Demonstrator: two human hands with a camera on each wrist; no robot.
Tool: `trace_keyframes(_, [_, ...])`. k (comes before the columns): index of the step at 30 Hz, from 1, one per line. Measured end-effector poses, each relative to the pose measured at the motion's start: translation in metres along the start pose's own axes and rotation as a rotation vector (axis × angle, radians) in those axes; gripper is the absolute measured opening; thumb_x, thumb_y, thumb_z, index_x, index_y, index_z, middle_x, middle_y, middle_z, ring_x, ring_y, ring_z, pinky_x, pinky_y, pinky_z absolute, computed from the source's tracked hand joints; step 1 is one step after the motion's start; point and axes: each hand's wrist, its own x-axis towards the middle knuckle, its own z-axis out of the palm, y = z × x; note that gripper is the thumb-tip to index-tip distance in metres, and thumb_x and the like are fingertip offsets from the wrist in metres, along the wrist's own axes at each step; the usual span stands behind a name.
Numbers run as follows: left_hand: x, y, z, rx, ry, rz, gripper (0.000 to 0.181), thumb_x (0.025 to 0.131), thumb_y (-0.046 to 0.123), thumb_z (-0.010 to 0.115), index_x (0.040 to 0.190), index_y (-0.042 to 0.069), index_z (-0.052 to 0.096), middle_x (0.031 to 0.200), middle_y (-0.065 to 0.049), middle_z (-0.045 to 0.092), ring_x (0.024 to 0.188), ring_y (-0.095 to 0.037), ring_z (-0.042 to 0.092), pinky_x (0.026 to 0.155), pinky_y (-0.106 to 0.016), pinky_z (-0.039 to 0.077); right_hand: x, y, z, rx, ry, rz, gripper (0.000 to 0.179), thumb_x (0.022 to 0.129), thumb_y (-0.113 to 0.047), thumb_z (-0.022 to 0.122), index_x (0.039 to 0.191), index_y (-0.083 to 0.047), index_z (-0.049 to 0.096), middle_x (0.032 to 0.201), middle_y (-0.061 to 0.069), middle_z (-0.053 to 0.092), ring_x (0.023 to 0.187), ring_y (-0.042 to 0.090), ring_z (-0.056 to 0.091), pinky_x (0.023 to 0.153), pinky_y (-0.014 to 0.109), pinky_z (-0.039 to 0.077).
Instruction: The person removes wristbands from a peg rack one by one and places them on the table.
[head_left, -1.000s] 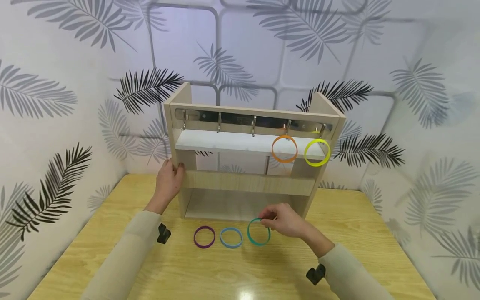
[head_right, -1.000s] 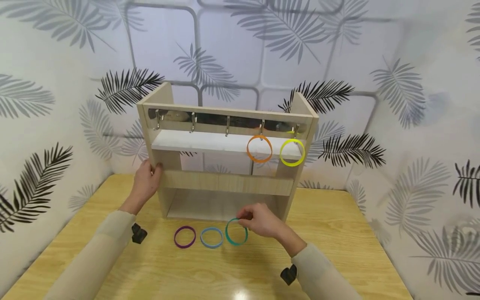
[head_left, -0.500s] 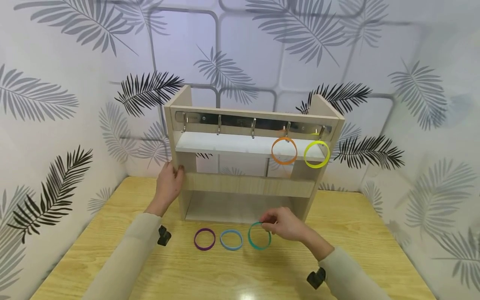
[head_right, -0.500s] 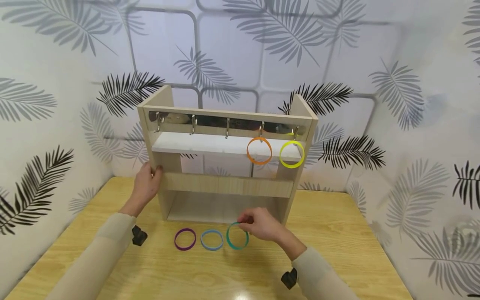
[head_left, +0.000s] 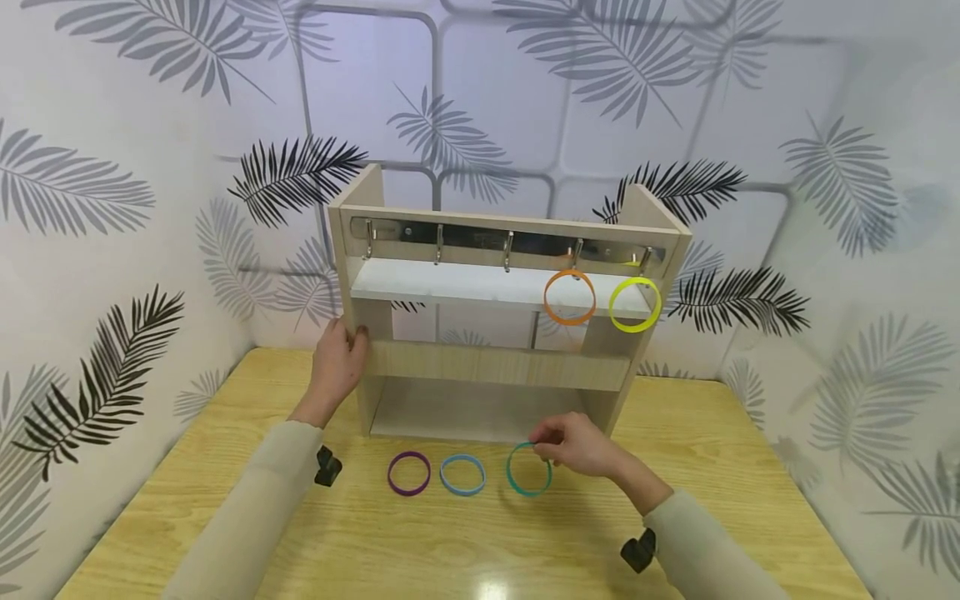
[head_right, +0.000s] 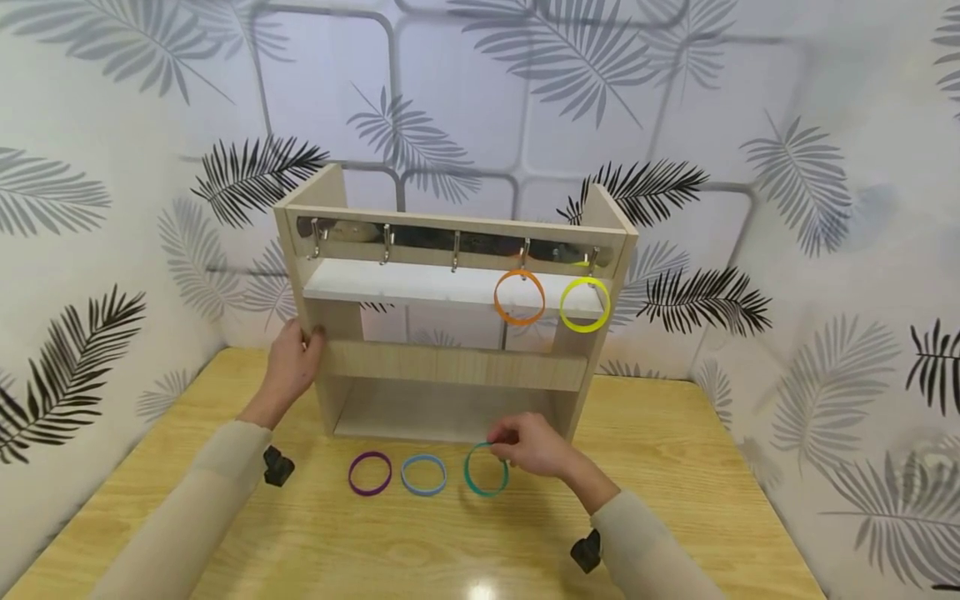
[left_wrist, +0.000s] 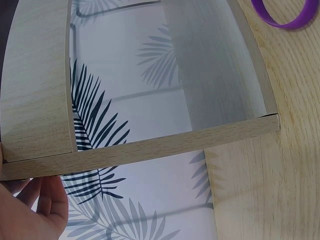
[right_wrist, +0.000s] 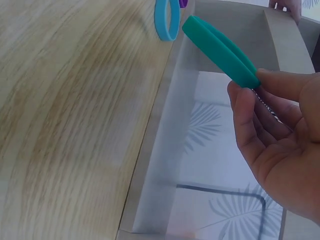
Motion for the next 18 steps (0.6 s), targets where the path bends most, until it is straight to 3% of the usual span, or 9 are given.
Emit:
trace_keyframes(3, [0.0, 0.0, 0.0, -0.002, 0.001, 0.001, 0.04, 0.099, 0.02, 0.042, 0.125, -0.01, 0.049, 0.108, -0.025, 0.053, 0.094, -0.041, 0.057, 0.076, -0.052, 0.048, 0.0, 0.005, 0.001, 0.025, 0.001, 0.009, 0.01, 0.089, -0.005, 0.062, 0.096, 0.001, 0.066, 0.08, 0.011, 0.065, 0.07, 0.024, 0.062, 0.056, 0.029, 0.052])
trace_keyframes(6, [0.0, 0.0, 0.0, 0.0, 0.002, 0.001, 0.041, 0.099, 0.02, 0.042, 0.126, -0.01, 0.049, 0.108, -0.025, 0.053, 0.094, -0.041, 0.057, 0.076, -0.052, 0.048, 0.001, 0.012, 0.002, 0.047, 0.001, 0.016, 0.01, 0.089, -0.004, 0.062, 0.096, 0.002, 0.066, 0.079, 0.012, 0.065, 0.069, 0.027, 0.062, 0.056, 0.033, 0.052])
trace_keyframes(13, [0.0, -0.001, 0.0, 0.006, -0.003, -0.005, 0.041, 0.099, 0.02, 0.042, 0.126, -0.009, 0.049, 0.108, -0.025, 0.053, 0.093, -0.041, 0.057, 0.075, -0.052, 0.047, 0.006, 0.028, 0.009, 0.082, -0.018, 0.033, 0.015, 0.089, -0.003, 0.061, 0.098, 0.009, 0.063, 0.079, 0.016, 0.065, 0.068, 0.018, 0.06, 0.06, 0.048, 0.052])
trace_keyframes(18, [0.0, 0.0, 0.0, 0.003, -0.003, -0.014, 0.041, 0.099, 0.02, 0.042, 0.126, -0.009, 0.049, 0.107, -0.025, 0.054, 0.092, -0.041, 0.057, 0.075, -0.052, 0.048, 0.008, 0.035, 0.012, 0.079, -0.014, 0.035, 0.016, 0.089, -0.003, 0.061, 0.098, 0.01, 0.063, 0.081, 0.019, 0.065, 0.068, 0.018, 0.061, 0.061, 0.049, 0.052])
